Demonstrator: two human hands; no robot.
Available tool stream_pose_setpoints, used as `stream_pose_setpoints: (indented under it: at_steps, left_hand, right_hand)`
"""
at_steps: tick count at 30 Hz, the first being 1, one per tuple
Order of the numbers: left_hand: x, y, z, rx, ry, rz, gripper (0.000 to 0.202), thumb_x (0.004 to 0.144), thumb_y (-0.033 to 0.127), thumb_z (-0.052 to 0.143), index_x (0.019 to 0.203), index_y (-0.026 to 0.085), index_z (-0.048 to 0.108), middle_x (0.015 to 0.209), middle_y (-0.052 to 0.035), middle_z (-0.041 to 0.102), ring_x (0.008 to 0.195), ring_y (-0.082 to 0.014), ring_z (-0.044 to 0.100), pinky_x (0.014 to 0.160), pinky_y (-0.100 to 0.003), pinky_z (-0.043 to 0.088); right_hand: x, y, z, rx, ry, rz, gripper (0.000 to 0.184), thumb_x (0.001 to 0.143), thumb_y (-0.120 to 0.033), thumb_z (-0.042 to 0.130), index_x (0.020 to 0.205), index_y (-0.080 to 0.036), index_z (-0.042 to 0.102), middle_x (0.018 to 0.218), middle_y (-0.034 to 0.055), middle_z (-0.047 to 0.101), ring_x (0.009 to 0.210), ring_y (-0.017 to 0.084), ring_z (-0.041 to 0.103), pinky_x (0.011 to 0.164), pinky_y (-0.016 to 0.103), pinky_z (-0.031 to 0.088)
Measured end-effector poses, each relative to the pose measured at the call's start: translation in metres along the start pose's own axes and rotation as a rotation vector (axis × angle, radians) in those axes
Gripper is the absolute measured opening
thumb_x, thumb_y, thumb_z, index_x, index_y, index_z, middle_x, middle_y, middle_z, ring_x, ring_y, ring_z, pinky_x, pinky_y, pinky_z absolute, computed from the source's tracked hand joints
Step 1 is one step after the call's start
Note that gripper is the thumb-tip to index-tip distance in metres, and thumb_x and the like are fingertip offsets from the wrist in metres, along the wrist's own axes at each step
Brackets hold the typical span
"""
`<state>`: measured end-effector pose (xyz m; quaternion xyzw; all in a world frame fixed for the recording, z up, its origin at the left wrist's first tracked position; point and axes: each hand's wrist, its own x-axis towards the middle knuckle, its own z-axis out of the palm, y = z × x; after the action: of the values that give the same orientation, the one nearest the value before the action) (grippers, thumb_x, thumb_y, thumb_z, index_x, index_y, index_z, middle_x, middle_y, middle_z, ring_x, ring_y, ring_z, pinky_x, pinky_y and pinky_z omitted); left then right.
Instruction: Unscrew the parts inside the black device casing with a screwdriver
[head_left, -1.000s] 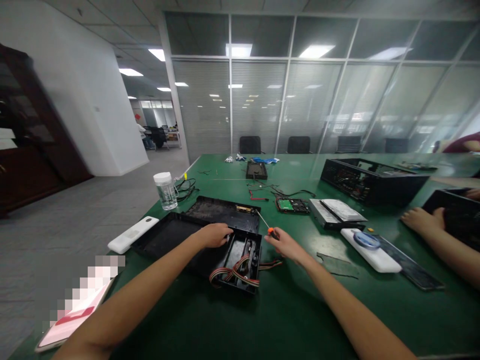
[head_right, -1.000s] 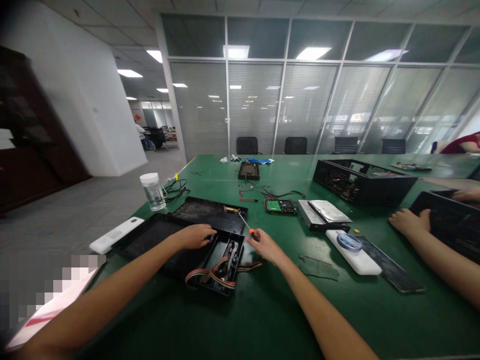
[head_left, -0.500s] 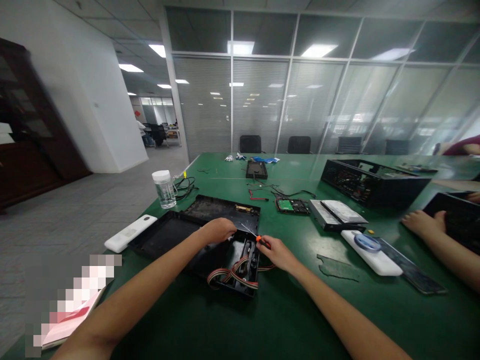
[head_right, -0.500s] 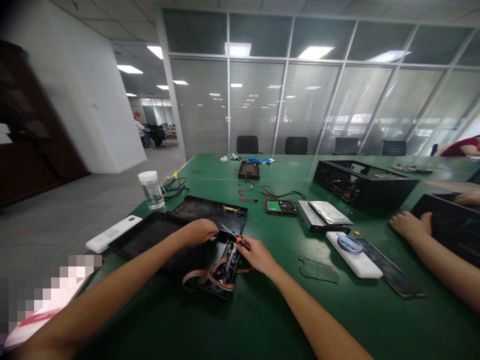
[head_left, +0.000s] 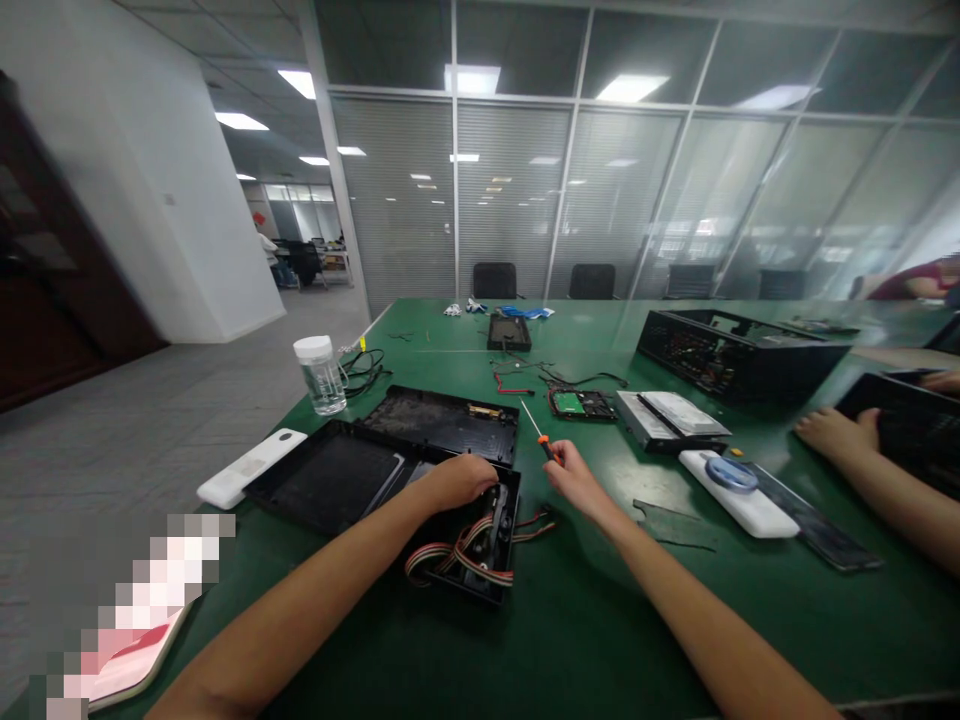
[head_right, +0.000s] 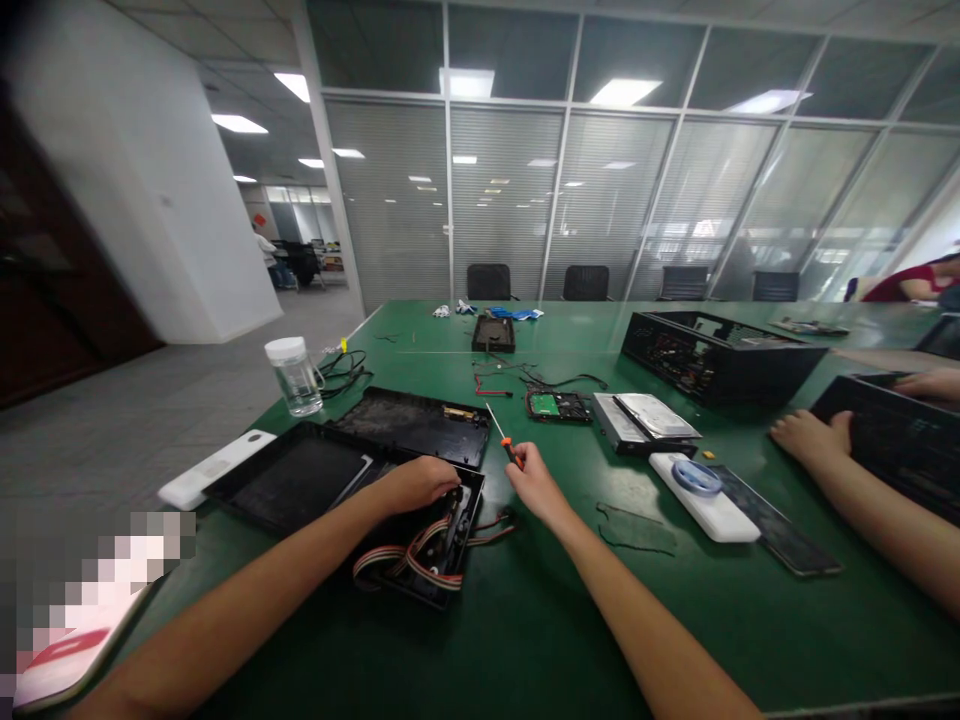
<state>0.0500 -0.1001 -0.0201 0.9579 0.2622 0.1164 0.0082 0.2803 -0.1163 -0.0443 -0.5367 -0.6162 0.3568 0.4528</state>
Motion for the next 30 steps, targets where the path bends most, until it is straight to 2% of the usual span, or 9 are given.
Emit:
stream_pose_setpoints:
  at_steps: [4, 7, 10, 14, 16, 18, 20, 23, 30]
  left_hand:
    - [-0.002, 0.002, -0.001, 0.014, 0.001, 0.008, 0.016, 0.086, 0.017, 0.047, 0.090, 0.016, 0.062, 0.088, -0.0047, 0.064, 0.082, -0.0155, 0.058, 0.076, -0.022, 0.042]
    - [-0.003, 0.003, 0.001, 0.009, 0.015, 0.018, 0.017, 0.087, 0.017, 0.045, 0.092, 0.016, 0.061, 0.089, -0.0049, 0.064, 0.084, -0.0156, 0.058, 0.077, -0.022, 0.042]
    - [-0.002, 0.004, 0.004, 0.010, 0.015, 0.020, 0.017, 0.087, 0.017, 0.045, 0.092, 0.015, 0.061, 0.089, -0.0056, 0.064, 0.084, -0.0157, 0.058, 0.078, -0.023, 0.042]
    - [-0.001, 0.004, 0.006, 0.031, 0.002, 0.009, 0.017, 0.087, 0.016, 0.045, 0.090, 0.014, 0.062, 0.087, -0.0065, 0.064, 0.083, -0.0161, 0.059, 0.077, -0.024, 0.043]
    - [-0.002, 0.002, 0.006, 0.026, -0.001, 0.006, 0.017, 0.086, 0.016, 0.045, 0.090, 0.015, 0.062, 0.087, -0.0061, 0.064, 0.082, -0.0158, 0.059, 0.076, -0.023, 0.043]
    - [-0.003, 0.000, 0.005, 0.007, -0.003, 0.015, 0.017, 0.086, 0.015, 0.046, 0.091, 0.015, 0.062, 0.086, -0.0054, 0.064, 0.081, -0.0155, 0.059, 0.076, -0.023, 0.042]
    - [-0.004, -0.002, 0.004, -0.024, -0.014, 0.046, 0.017, 0.085, 0.015, 0.046, 0.089, 0.015, 0.063, 0.085, -0.0049, 0.064, 0.081, -0.0151, 0.059, 0.076, -0.022, 0.042]
    - [-0.006, -0.004, 0.002, -0.072, -0.035, 0.095, 0.018, 0.085, 0.014, 0.046, 0.087, 0.015, 0.064, 0.084, -0.0048, 0.064, 0.083, -0.0145, 0.058, 0.078, -0.022, 0.041]
    - [-0.004, -0.001, 0.003, -0.170, 0.006, 0.012, 0.018, 0.083, 0.014, 0.048, 0.098, 0.015, 0.059, 0.093, -0.0050, 0.062, 0.087, -0.0146, 0.056, 0.080, -0.023, 0.041]
  right_hand:
    - [0.002, -0.004, -0.008, 0.101, 0.072, 0.101, 0.022, 0.069, -0.029, 0.047, 0.087, -0.021, 0.037, 0.057, -0.0091, 0.038, 0.046, 0.008, 0.037, 0.041, 0.019, 0.025]
    - [0.002, -0.008, -0.011, 0.170, 0.056, 0.121, 0.024, 0.070, -0.032, 0.050, 0.089, -0.021, 0.039, 0.057, -0.0097, 0.038, 0.044, 0.007, 0.037, 0.040, 0.018, 0.025]
    - [0.001, -0.015, -0.015, 0.181, -0.023, 0.049, 0.028, 0.071, -0.036, 0.054, 0.092, -0.019, 0.045, 0.055, -0.0094, 0.040, 0.044, 0.007, 0.037, 0.042, 0.019, 0.028]
    - [-0.004, -0.030, -0.022, 0.204, -0.139, -0.126, 0.042, 0.072, -0.040, 0.058, 0.105, -0.017, 0.046, 0.062, -0.0052, 0.053, 0.044, 0.007, 0.042, 0.044, 0.021, 0.034]
    - [-0.007, -0.036, -0.026, 0.229, -0.082, -0.144, 0.038, 0.075, -0.044, 0.055, 0.101, -0.018, 0.046, 0.061, -0.0042, 0.056, 0.040, 0.007, 0.041, 0.039, 0.020, 0.030]
    - [-0.010, -0.039, -0.028, 0.227, 0.040, -0.157, 0.029, 0.079, -0.047, 0.050, 0.086, -0.019, 0.048, 0.051, -0.0055, 0.051, 0.036, 0.007, 0.036, 0.036, 0.019, 0.025]
    - [-0.011, -0.040, -0.031, 0.205, 0.149, -0.192, 0.030, 0.082, -0.047, 0.045, 0.072, -0.019, 0.047, 0.045, -0.0067, 0.042, 0.037, 0.007, 0.034, 0.036, 0.019, 0.023]
    - [-0.012, -0.040, -0.034, 0.122, 0.192, -0.248, 0.032, 0.082, -0.046, 0.044, 0.064, -0.019, 0.047, 0.048, -0.0064, 0.036, 0.041, 0.008, 0.034, 0.039, 0.020, 0.024]
    - [-0.014, -0.040, -0.035, -0.257, 0.141, -0.388, 0.029, 0.082, -0.037, 0.044, 0.062, -0.018, 0.052, 0.055, -0.0024, 0.048, 0.052, 0.011, 0.044, 0.051, 0.022, 0.032]
